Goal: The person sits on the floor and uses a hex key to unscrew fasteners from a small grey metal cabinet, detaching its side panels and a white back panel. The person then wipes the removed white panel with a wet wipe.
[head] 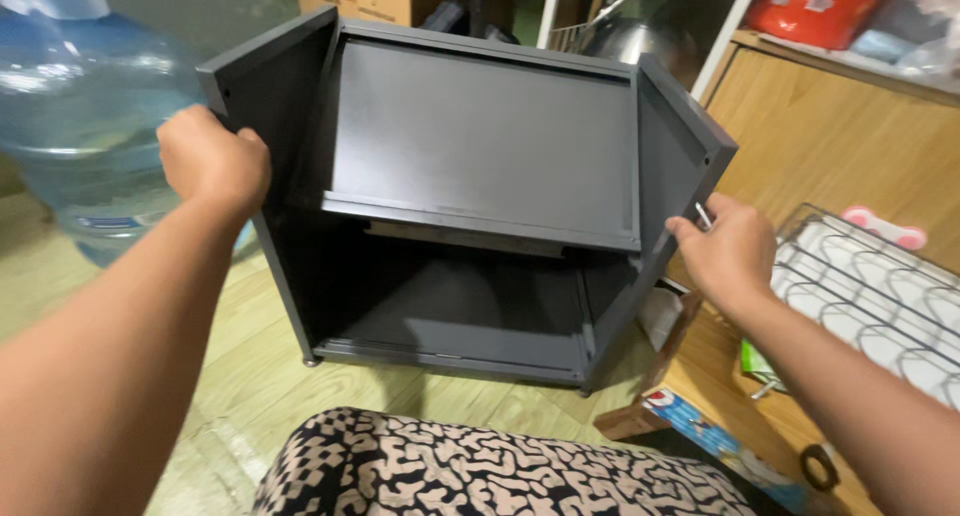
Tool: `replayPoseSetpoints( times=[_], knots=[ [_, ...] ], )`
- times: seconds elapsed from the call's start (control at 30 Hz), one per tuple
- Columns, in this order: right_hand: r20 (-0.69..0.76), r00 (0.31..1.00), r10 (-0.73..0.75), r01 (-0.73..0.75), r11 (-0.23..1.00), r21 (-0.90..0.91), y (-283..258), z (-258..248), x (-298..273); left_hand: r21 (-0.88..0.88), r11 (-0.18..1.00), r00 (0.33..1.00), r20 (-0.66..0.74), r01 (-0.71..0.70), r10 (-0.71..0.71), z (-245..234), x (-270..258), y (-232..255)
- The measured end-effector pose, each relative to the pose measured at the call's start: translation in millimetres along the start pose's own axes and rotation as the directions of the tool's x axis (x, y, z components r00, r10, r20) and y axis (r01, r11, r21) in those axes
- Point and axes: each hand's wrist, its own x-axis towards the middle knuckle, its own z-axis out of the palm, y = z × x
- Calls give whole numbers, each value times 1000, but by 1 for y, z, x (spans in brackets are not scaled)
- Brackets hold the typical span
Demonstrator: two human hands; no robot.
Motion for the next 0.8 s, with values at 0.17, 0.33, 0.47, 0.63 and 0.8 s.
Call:
replayPoseSetpoints(
  times=[0.17, 0.33, 0.47, 0.63, 0.8],
  knots=[
    [28, 999, -36, 36, 999, -13, 25, 35, 46, 46, 998, 998, -48, -32, 34, -35, -33, 6],
    [174, 984, 35, -3, 984, -180, 50, 57, 98, 86, 996, 1000, -16, -8, 9, -62, -65, 36],
    [264, 956, 126, -68, 974, -216, 77, 64, 134, 64, 998, 999, 32, 4, -7, -77, -99, 67],
    [378, 892, 248, -190, 964, -184, 100, 73, 157, -15, 990, 986, 84, -140, 141, -96, -135, 97],
    [305, 886, 350, -405, 904, 140, 115, 61, 138, -75, 972, 968, 102, -224, 231, -112, -162, 120]
  ],
)
